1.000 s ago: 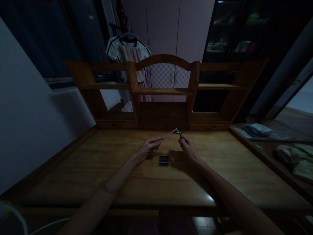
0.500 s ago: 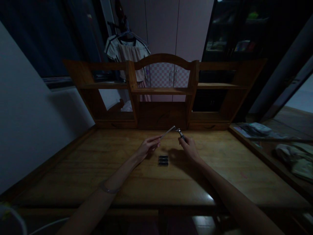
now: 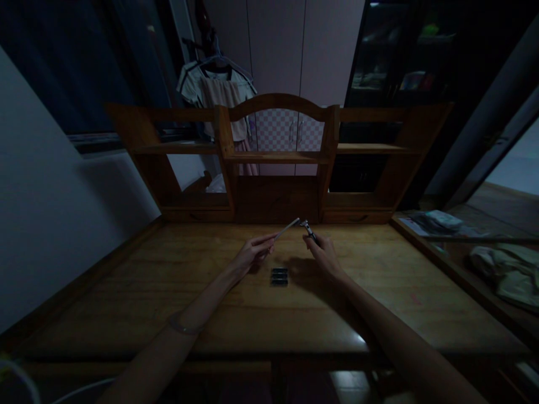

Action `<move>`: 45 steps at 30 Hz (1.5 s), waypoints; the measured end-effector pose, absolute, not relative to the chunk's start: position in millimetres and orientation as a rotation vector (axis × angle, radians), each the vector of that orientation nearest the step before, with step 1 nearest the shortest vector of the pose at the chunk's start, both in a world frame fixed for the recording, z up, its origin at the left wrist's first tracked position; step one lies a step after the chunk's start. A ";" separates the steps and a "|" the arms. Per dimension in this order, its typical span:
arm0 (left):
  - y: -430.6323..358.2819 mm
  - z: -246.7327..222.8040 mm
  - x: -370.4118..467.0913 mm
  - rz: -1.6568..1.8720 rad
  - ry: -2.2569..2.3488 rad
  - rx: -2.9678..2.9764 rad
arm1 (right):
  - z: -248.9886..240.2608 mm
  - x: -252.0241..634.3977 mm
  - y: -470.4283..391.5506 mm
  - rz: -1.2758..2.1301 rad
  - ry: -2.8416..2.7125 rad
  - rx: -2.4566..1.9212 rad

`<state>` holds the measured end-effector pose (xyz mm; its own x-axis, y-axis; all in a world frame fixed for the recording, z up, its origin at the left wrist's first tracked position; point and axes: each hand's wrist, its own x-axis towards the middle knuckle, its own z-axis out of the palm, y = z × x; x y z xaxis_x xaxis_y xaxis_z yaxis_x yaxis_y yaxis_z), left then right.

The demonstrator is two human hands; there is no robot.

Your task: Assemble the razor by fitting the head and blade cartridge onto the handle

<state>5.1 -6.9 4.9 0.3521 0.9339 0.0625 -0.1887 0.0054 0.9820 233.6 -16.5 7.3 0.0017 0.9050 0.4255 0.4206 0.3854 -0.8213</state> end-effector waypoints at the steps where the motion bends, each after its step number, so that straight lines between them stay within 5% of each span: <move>1: -7.0 5.0 5.1 1.032 0.795 1.242 | 7.5 233.6 -16.6 0.582 -1.607 -1.206; 45: -1.5 -5.7 4.0 0.949 0.839 1.246 | 5.4 232.7 -17.7 0.504 -1.690 -1.208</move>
<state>4.0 -1.5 -5.7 0.3877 0.9217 -0.0112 -0.1237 0.0641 0.9902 232.7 -17.7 5.4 -0.0457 0.8857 0.4621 0.4880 0.4234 -0.7633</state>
